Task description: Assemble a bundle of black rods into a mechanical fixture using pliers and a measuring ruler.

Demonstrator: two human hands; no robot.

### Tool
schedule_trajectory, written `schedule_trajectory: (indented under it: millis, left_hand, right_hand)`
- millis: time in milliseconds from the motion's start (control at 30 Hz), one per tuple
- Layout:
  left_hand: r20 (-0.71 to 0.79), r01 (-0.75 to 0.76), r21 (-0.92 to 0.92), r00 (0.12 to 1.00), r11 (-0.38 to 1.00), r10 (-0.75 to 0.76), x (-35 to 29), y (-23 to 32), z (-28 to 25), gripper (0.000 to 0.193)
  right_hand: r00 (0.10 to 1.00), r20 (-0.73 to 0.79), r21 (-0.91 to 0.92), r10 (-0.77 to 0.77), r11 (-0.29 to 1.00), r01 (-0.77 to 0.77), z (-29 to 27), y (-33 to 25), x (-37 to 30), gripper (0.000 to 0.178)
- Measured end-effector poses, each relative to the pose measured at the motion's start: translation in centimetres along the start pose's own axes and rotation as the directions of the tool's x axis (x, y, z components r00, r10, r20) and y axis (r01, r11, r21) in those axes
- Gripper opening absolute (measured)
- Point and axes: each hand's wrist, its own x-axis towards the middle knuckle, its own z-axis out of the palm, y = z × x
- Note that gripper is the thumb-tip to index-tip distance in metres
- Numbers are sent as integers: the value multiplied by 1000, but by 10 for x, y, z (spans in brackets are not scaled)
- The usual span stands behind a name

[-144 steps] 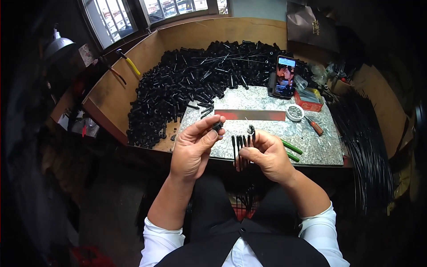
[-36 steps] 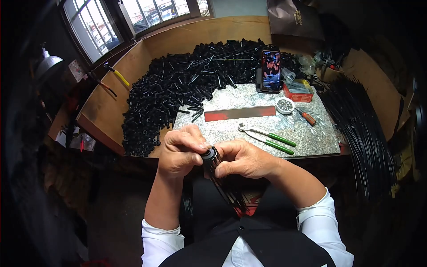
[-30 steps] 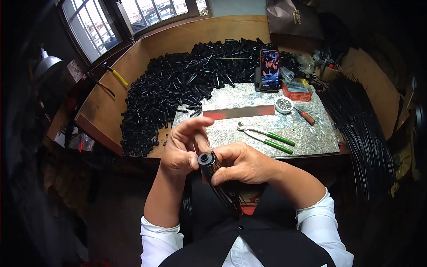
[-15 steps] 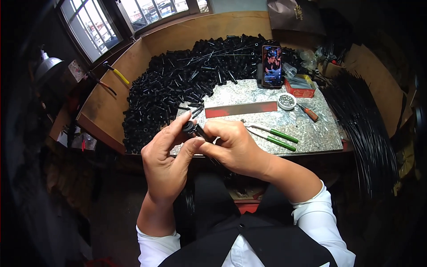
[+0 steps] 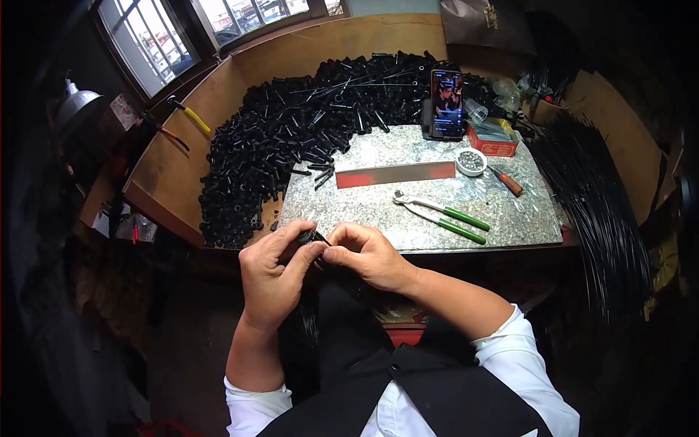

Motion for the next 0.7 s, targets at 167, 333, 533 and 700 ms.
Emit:
schedule_trajectory:
  millis: [167,333,533,700]
  left_hand:
    - [70,-20,-229,997,973,37,2,-11,5,21]
    - [39,1,-138,999,990,5,-1,-3,16,21]
    - [4,124,-79,992,989,-124,-9,4,48,40]
    - [-49,11,-113,999,994,-17,-22,3,74,43]
  right_hand:
    - [995,-96,-162,-19,987,3,1,0,-6,15]
    - [988,-154,-87,2,996,-16,2,-8,-11,14]
    - [991,-130,-81,7,997,-18,-19,-6,-23,12]
    - [977,-183,-66,-113,993,102,-6,-14,-31,11]
